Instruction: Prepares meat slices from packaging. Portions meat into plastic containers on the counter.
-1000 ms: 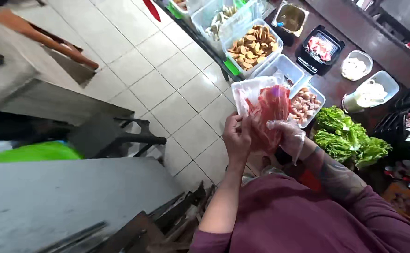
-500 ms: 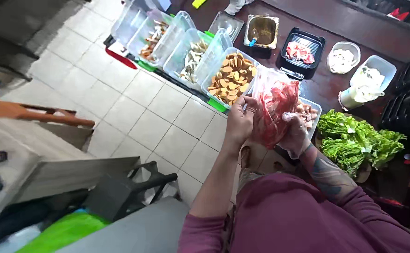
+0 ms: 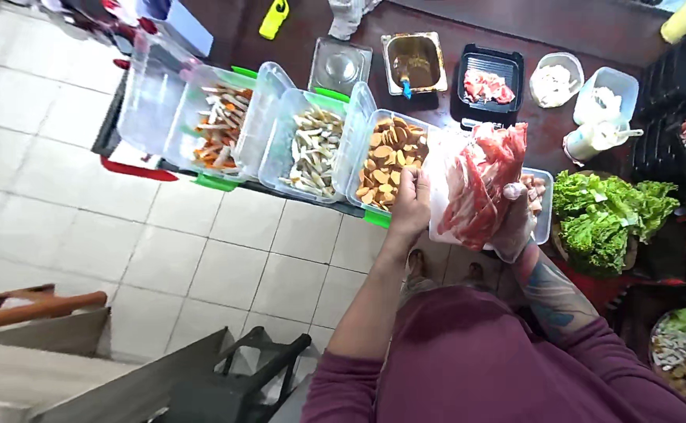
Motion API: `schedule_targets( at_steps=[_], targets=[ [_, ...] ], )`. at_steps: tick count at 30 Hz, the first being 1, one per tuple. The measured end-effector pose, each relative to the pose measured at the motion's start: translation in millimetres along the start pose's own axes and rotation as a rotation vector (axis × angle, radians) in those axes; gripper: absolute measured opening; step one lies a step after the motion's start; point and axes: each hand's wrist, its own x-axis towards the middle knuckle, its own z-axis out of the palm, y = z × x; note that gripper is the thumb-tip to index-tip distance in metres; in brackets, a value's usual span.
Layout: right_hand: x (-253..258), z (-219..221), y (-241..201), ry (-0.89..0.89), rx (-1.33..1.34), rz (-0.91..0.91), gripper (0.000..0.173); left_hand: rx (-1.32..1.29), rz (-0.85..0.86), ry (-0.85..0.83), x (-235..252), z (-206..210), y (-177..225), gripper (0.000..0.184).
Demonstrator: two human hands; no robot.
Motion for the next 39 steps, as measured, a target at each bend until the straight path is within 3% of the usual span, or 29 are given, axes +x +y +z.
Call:
schedule_targets(
  at_steps=[5,10,14,17,21,23,25,28,33,35,39],
  targets=[
    [4,7,8,0.041,-0.01,-0.01,0.042,0.065,0.126,-0.143,8,-12,2,0.038],
    [-2,25,0,0.062,-0.212,-0.185,0.041,0.222,0.24,-0.241,16,-36,11,0.034],
    [-4,49,-21,0.067,-0.394,-0.3,0.048,0.357,0.226,-0.201,32,-46,18,0.03],
    [-10,51,-38,0.022,-0.401,-0.362,0.047,0.491,0.291,-0.144,39,-61,28,0.038],
    [-13,46,-62,-0.022,-0.352,-0.436,0.041,0.573,0.21,-0.02,32,-100,59,0.047],
    [-13,43,-64,0.026,-0.337,-0.365,0.037,0.538,0.246,0.086,22,-128,68,0.045],
    [-1,8,-57,0.066,-0.29,-0.269,0.039,0.473,0.301,0.188,5,-155,67,0.046],
    [30,-35,-24,0.331,-0.314,-0.149,0.036,0.34,0.328,0.319,-29,-179,61,0.045],
    [85,-102,44,0.831,-0.635,0.134,0.077,0.045,0.361,0.389,-75,-184,66,0.048],
    [99,-126,60,0.897,-0.765,0.248,0.085,0.011,0.377,0.386,-87,-190,62,0.048],
    [102,-136,70,0.851,-0.942,0.4,0.078,-0.025,0.412,0.447,-118,-192,59,0.047]
  ],
)
